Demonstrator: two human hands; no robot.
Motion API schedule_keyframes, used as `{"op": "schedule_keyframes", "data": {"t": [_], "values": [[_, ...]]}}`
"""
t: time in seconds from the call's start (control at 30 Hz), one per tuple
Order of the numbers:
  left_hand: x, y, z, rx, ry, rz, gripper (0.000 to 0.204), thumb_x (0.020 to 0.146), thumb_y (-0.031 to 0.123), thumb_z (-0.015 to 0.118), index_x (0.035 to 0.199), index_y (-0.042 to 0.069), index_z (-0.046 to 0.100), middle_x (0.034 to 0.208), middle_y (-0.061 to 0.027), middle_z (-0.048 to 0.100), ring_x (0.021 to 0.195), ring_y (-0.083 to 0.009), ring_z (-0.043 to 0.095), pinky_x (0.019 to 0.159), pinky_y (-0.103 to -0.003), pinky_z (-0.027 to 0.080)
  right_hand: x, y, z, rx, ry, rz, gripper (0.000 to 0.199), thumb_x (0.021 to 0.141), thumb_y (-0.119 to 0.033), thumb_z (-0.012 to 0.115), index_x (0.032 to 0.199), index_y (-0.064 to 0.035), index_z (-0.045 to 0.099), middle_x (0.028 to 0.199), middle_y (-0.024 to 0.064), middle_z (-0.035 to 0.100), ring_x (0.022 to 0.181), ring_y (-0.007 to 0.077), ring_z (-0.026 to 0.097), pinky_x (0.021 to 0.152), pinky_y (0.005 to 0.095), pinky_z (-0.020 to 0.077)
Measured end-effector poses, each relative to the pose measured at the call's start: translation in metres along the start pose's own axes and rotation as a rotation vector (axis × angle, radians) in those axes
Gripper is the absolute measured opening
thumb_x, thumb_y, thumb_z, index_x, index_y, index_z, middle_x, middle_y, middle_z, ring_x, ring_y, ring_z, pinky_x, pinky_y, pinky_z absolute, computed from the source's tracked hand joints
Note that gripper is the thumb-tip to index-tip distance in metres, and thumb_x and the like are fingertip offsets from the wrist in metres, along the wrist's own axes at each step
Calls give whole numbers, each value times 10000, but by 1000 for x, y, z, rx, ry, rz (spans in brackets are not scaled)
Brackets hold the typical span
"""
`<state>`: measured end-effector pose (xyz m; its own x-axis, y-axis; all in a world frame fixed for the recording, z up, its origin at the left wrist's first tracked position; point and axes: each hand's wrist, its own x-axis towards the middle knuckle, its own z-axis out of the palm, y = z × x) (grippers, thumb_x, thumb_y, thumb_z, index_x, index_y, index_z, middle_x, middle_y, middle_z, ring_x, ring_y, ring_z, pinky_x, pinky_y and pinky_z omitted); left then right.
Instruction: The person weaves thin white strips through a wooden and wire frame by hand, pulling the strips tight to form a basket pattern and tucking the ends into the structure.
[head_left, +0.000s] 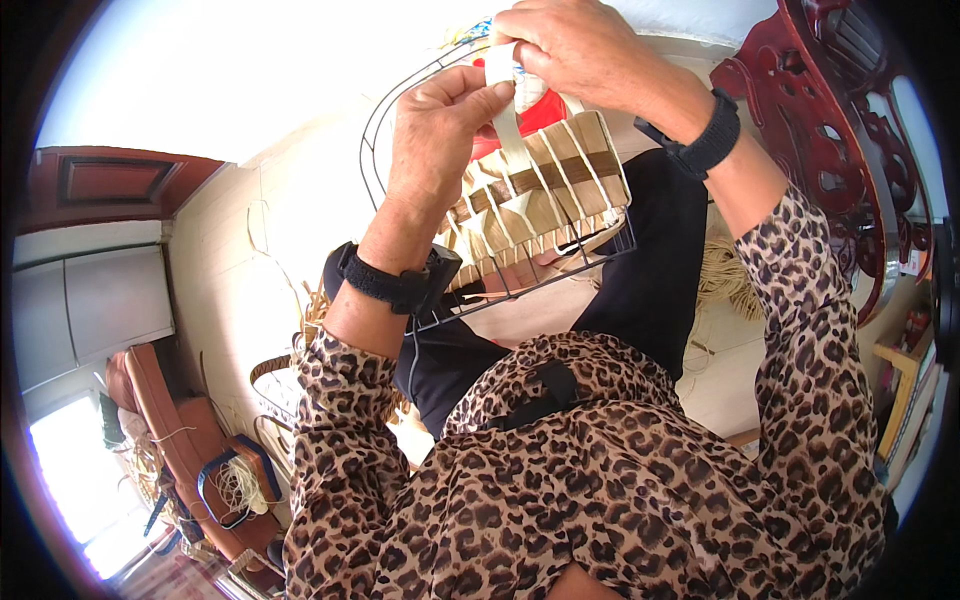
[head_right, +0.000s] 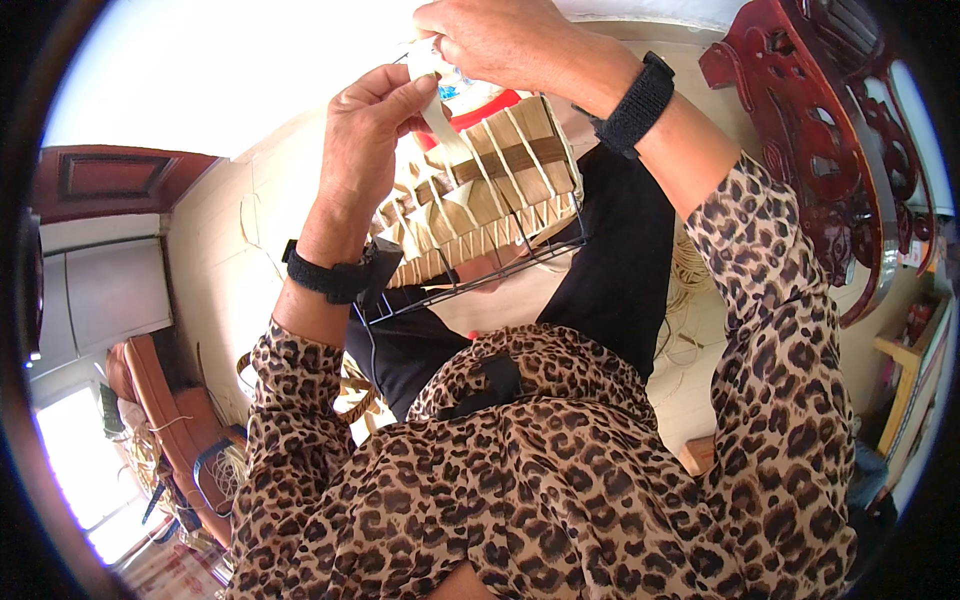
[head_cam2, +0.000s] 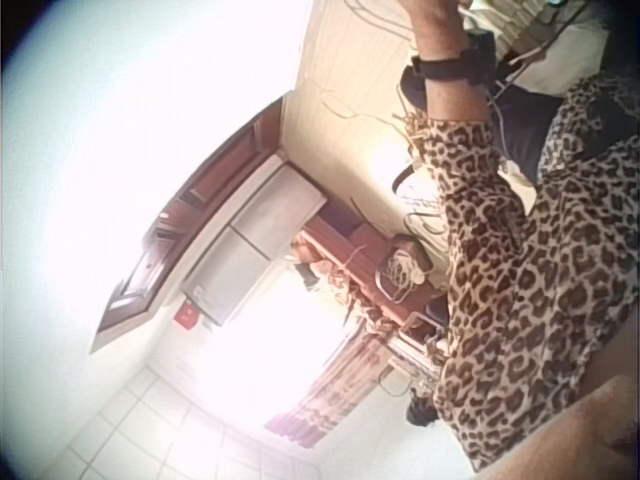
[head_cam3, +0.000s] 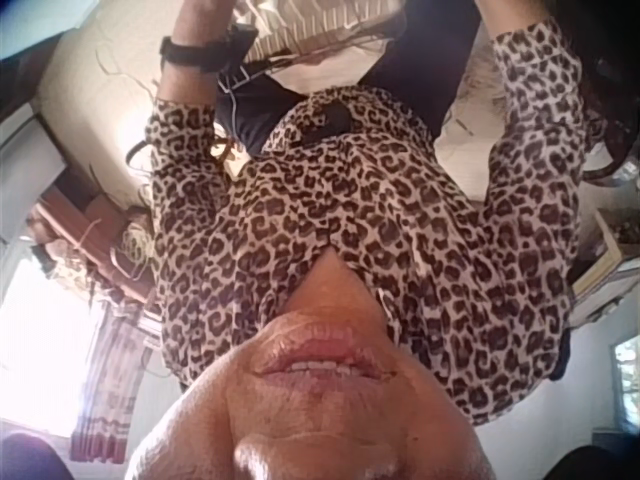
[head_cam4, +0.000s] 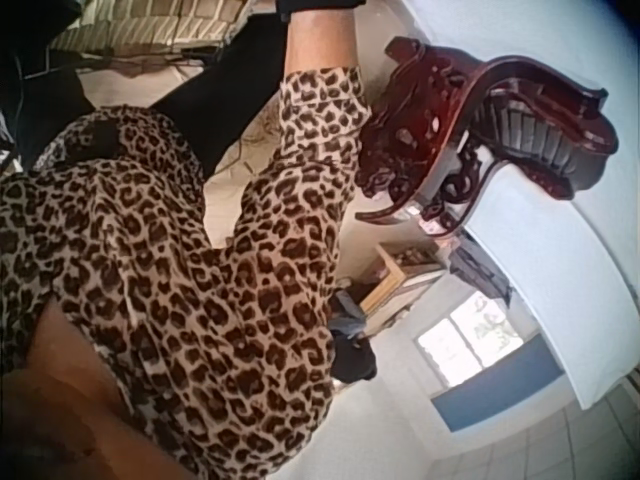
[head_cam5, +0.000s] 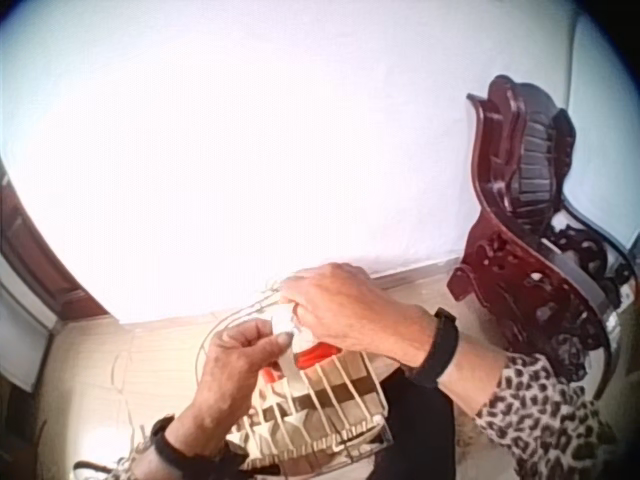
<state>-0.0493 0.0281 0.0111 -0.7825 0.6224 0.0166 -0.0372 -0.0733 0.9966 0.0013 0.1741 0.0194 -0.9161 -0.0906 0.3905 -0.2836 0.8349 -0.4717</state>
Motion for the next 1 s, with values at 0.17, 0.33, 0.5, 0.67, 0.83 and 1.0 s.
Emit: {"op": "schedule_keyframes", "data": {"t": [0.17,0.33,0.5,0.67,0.83,1.0], "values": [[2,-2,-7,61,-93,49,127,827,90,652,919,3,666,698,-5,640,604,-45,553,561,-186,461,3,7,-7,46,-40,-139,159,754,-125,519,842,-5,576,731,205,589,672,341,575,634,440,460],[6,-9,0,276,77,174,122,809,86,649,895,3,673,644,29,618,574,-15,515,517,-180,418,15,-5,-42,100,-425,-122,246,749,-165,575,930,-7,626,783,198,622,719,306,610,654,398,470],[4,-16,-5,657,-77,85,133,842,118,624,901,3,659,700,-6,619,636,-54,535,591,-212,437,9,-10,-42,-37,-290,-29,202,732,-175,609,823,3,633,720,185,621,679,306,612,626,381,464],[5,-14,-2,558,-70,30,147,845,143,595,868,12,659,663,-1,589,585,-57,515,551,-207,419,-15,-10,-38,-453,-317,-268,111,679,-125,598,722,-27,626,664,146,589,650,267,565,581,369,439],[11,-14,-11,302,-125,-120,152,829,77,551,923,-21,619,640,-3,557,532,-42,476,466,-183,380,-16,-9,-34,186,-175,515,189,885,-146,487,845,-6,608,639,25,585,537,80,516,514,243,421],[21,-10,-12,275,-127,-104,166,828,49,513,947,-19,607,644,-12,560,507,-49,477,445,-181,384,-26,-2,-13,401,-74,578,139,770,-85,564,845,27,598,691,142,642,573,222,622,576,343,496]]}}
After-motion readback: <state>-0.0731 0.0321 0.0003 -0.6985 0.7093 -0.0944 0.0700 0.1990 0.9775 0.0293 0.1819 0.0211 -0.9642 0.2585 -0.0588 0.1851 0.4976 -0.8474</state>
